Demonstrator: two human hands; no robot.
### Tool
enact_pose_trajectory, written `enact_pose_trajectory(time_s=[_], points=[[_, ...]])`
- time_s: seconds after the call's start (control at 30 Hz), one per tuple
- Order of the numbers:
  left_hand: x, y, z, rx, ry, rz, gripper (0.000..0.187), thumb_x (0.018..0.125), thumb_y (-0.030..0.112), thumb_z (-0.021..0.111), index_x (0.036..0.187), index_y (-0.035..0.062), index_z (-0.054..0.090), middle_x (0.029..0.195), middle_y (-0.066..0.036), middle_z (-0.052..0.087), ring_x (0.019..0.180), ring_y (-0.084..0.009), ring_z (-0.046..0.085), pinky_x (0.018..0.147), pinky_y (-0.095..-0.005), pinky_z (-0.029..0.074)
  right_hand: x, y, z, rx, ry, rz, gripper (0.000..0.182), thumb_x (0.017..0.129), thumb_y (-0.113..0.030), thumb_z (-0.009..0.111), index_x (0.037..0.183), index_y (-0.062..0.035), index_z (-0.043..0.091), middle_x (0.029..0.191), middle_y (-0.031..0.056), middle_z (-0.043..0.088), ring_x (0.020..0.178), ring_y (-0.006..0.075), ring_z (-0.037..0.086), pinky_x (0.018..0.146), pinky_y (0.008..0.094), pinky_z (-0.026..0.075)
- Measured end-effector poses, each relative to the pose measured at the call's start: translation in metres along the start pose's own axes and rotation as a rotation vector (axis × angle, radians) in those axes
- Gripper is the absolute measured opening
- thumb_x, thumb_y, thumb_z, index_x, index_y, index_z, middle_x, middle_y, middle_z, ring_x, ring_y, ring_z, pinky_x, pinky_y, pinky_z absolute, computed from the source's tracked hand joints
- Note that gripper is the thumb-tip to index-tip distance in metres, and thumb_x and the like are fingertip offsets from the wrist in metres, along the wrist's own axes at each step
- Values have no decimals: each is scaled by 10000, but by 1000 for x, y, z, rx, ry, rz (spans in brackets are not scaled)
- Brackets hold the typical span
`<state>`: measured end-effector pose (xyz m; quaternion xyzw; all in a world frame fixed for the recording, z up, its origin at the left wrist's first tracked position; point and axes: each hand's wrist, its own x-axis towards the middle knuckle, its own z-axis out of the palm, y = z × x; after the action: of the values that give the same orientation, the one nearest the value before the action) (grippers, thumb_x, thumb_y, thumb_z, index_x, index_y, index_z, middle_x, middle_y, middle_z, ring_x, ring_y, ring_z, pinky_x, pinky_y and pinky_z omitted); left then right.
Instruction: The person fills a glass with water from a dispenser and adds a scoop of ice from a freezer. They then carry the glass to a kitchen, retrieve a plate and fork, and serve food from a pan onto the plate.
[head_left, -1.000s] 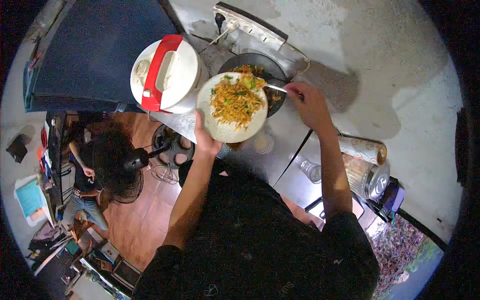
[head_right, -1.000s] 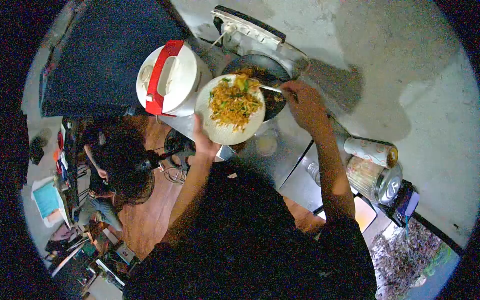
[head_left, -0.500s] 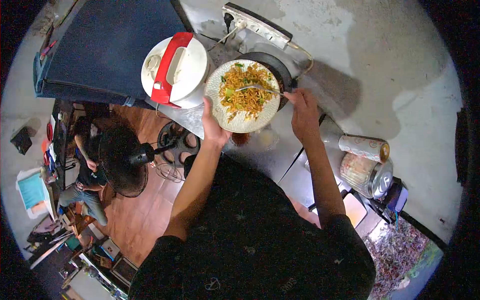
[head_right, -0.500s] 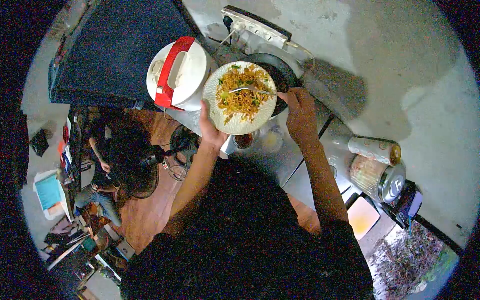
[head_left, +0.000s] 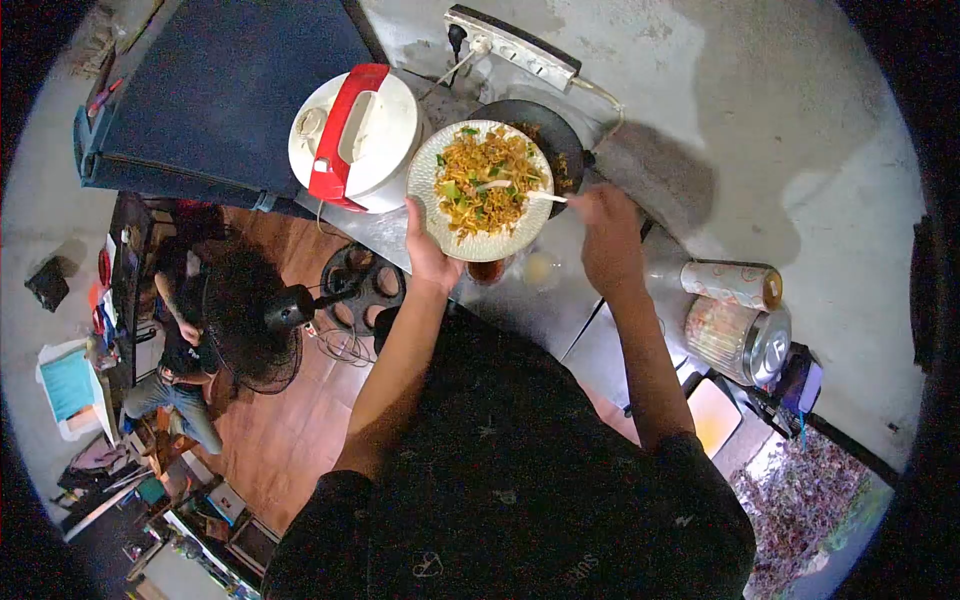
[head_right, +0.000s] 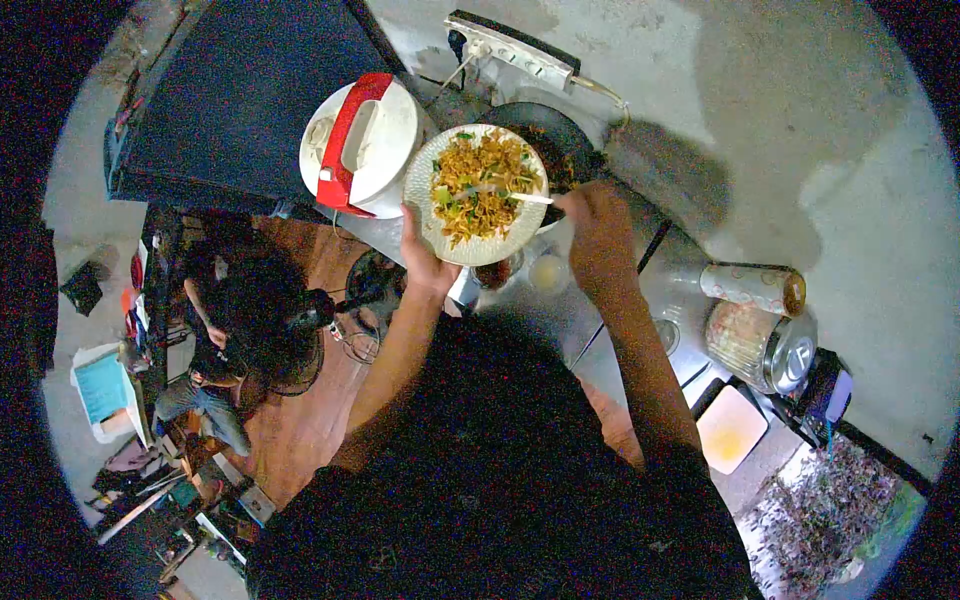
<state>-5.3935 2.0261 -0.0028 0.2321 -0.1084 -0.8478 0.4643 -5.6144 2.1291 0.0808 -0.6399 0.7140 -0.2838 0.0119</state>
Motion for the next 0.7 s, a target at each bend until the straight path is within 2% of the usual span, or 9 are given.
enact_pose_trajectory(time_s=[0.03,0.17,0.23,0.27,0.37,0.43,0.53,0.67,0.7], points=[[-2,0,2,3,-3,-1,760,1028,620,355,1537,56,325,1531,-150,434,1394,-349,450,1155,-507,383,-2,-6,0,9,-62,-47,284,830,23,558,1087,-30,666,1055,186,602,1048,394,590,926,472,479],[-10,-1,4,-4,13,3,763,1028,622,352,1538,56,322,1529,-156,434,1393,-354,450,1157,-507,381,-17,-11,17,22,-84,-68,248,829,11,560,1052,-13,666,1057,187,604,1029,386,596,917,469,484],[-13,-1,1,0,-6,-5,765,1027,624,352,1539,56,321,1532,-157,431,1392,-356,450,1157,-508,381,-16,-8,20,35,-78,77,376,751,34,579,1110,-61,641,1070,180,617,1062,396,574,890,488,469],[-15,0,-1,-13,2,-6,766,1027,625,353,1539,56,322,1533,-156,431,1392,-355,450,1157,-507,381,-16,-6,17,38,-75,77,376,751,34,579,1110,-61,641,1070,180,617,1062,396,574,890,488,469],[-21,1,-8,-19,16,-2,770,1023,629,358,1538,57,326,1534,-152,433,1392,-352,452,1155,-506,383,-16,0,-2,44,4,39,312,820,23,559,1109,-64,639,1045,181,617,1037,405,580,883,501,472],[-22,1,-13,-15,20,5,774,1021,633,362,1537,57,328,1534,-149,436,1392,-351,453,1154,-505,384,-13,3,-11,142,4,229,245,904,-13,531,1120,-63,636,1059,187,617,1020,419,587,891,507,479],[-22,1,-23,3,29,28,769,1018,632,376,1532,61,342,1524,-142,450,1384,-347,463,1150,-501,390,-16,13,-12,195,21,249,196,958,-53,509,1105,-57,638,1078,192,621,1016,423,595,894,512,485],[-25,2,-32,4,43,53,755,1013,625,406,1520,67,367,1504,-137,474,1359,-348,490,1134,-504,409,-36,12,11,249,-3,140,184,935,-49,528,1077,-54,644,1079,187,623,1030,417,597,903,506,489],[-24,1,-31,6,59,65,749,1012,621,415,1516,69,374,1497,-136,483,1349,-349,500,1125,-508,418,-41,10,19,214,-105,102,171,945,-50,533,1072,-49,647,1051,184,616,1035,400,597,888,478,486]])
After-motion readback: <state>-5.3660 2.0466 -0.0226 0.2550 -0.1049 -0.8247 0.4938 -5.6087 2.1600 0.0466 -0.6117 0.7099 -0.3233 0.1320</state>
